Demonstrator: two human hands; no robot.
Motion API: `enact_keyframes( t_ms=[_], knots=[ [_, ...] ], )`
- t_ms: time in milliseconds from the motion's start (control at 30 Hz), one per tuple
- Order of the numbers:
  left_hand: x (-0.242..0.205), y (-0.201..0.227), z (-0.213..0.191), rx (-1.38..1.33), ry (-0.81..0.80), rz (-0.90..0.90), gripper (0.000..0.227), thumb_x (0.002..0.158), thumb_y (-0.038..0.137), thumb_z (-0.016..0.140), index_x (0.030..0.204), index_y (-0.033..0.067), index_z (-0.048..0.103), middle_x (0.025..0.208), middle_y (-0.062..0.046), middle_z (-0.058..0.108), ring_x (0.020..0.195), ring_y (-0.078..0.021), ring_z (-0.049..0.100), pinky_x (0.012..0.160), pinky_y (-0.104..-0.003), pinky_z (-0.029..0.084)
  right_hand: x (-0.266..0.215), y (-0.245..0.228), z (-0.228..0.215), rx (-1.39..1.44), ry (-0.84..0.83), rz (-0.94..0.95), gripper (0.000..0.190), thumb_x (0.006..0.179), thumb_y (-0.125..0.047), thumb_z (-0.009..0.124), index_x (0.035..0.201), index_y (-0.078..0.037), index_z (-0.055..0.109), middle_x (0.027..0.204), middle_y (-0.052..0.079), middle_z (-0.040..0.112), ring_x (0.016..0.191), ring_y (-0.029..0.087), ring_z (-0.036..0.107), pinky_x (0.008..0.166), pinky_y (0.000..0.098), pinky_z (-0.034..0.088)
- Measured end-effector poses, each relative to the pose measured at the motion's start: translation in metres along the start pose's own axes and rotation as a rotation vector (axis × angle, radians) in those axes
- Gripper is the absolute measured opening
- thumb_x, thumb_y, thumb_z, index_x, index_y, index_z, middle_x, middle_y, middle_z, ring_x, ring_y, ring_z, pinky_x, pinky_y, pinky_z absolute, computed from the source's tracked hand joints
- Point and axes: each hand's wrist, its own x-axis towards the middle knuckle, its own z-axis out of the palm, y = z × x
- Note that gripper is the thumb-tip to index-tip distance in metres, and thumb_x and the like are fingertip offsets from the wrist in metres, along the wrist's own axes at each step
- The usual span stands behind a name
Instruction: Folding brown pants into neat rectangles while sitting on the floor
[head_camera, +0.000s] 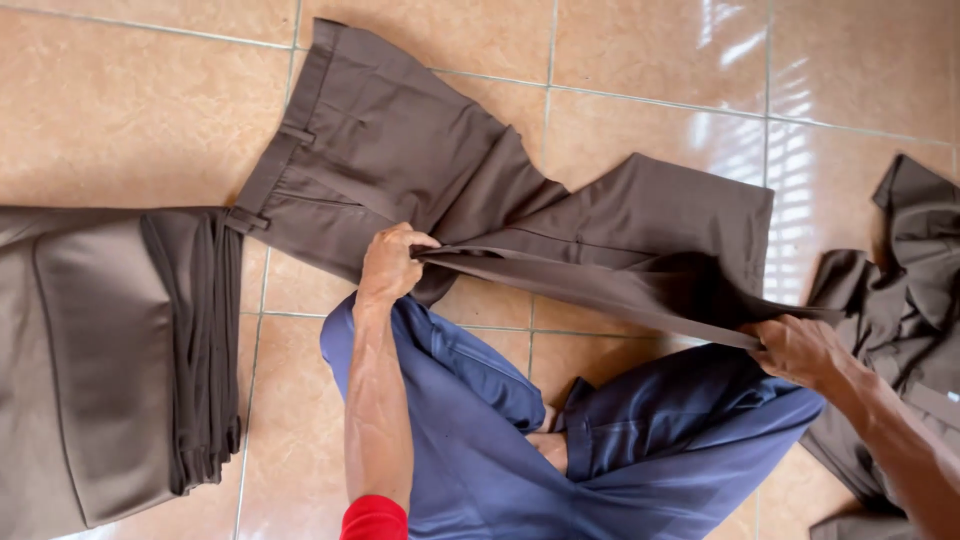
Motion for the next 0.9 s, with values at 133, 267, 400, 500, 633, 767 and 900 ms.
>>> enact_keyframes(
  t_ms=[133, 267, 400, 500, 633, 767, 900],
  knots=[
    [-0.005, -0.004, 0.004, -0.010, 0.039, -0.016, 0.044, 0.061, -0.014, 0.058, 0.091, 0.0083, 0.081, 0.074, -0.004, 0.061, 0.063, -0.0221, 0.056, 0.065, -0.033, 0.048, -0.012, -0.023, -0.036, -0.134, -0.269, 0.383, 0.036, 0.084, -0.057, 0.061, 0.097, -0.031, 0.082, 0.078, -0.007, 0.081, 0.071, 0.014, 0.075, 0.065, 0.0288, 0.057],
    [-0.006, -0.010, 0.006, 0.075, 0.051, -0.028, 0.045, 0.062, -0.012, 0.059, 0.092, 0.0116, 0.082, 0.074, -0.004, 0.057, 0.062, -0.0228, 0.055, 0.065, -0.034, 0.049, 0.007, 0.001, -0.050, -0.259, -0.419, 0.400, 0.041, 0.084, -0.061, 0.070, 0.091, -0.021, 0.079, 0.083, -0.008, 0.081, 0.073, 0.013, 0.075, 0.066, 0.0287, 0.056],
    [-0.006, -0.012, 0.003, 0.039, 0.049, -0.038, 0.044, 0.062, -0.014, 0.060, 0.092, 0.0103, 0.081, 0.079, -0.003, 0.061, 0.063, -0.0199, 0.055, 0.064, -0.032, 0.048, 0.008, 0.045, -0.008, -0.291, -0.531, 0.415, 0.023, 0.087, -0.037, 0.071, 0.099, -0.019, 0.079, 0.095, -0.012, 0.082, 0.077, 0.011, 0.071, 0.067, 0.0235, 0.057],
    [-0.005, -0.017, 0.005, 0.006, 0.065, -0.060, 0.045, 0.060, -0.016, 0.060, 0.092, 0.0082, 0.082, 0.074, -0.001, 0.057, 0.057, -0.0163, 0.047, 0.059, -0.031, 0.045, 0.000, 0.117, 0.095, -0.176, -0.575, 0.232, 0.013, 0.082, -0.026, 0.074, 0.082, -0.013, 0.074, 0.075, -0.012, 0.075, 0.066, 0.009, 0.060, 0.064, 0.0219, 0.054],
    [-0.003, -0.023, 0.010, -0.003, -0.005, -0.085, 0.046, 0.060, -0.017, 0.059, 0.093, 0.0066, 0.082, 0.072, -0.001, 0.053, 0.054, -0.0152, 0.043, 0.057, -0.030, 0.042, -0.025, 0.109, 0.097, -0.047, -0.559, 0.222, 0.009, 0.081, -0.027, 0.071, 0.078, -0.019, 0.076, 0.077, -0.015, 0.075, 0.065, 0.002, 0.061, 0.063, 0.0145, 0.051],
    [-0.003, -0.028, 0.010, -0.006, -0.063, -0.049, 0.045, 0.060, -0.016, 0.064, 0.094, 0.0074, 0.081, 0.073, 0.000, 0.053, 0.057, -0.0148, 0.043, 0.059, -0.029, 0.042, -0.023, 0.065, 0.049, -0.277, -0.608, 0.271, 0.011, 0.092, -0.032, 0.068, 0.101, -0.028, 0.072, 0.091, -0.017, 0.077, 0.069, 0.001, 0.067, 0.061, 0.0112, 0.061],
    [-0.003, -0.018, 0.007, 0.008, -0.103, -0.096, 0.050, 0.059, -0.017, 0.058, 0.098, 0.0052, 0.081, 0.075, -0.001, 0.053, 0.058, -0.0164, 0.044, 0.059, -0.030, 0.043, -0.003, 0.078, 0.072, -0.163, -0.624, 0.308, 0.022, 0.095, -0.037, 0.063, 0.109, -0.030, 0.079, 0.113, -0.017, 0.079, 0.098, 0.007, 0.075, 0.088, 0.0234, 0.062]
  ],
)
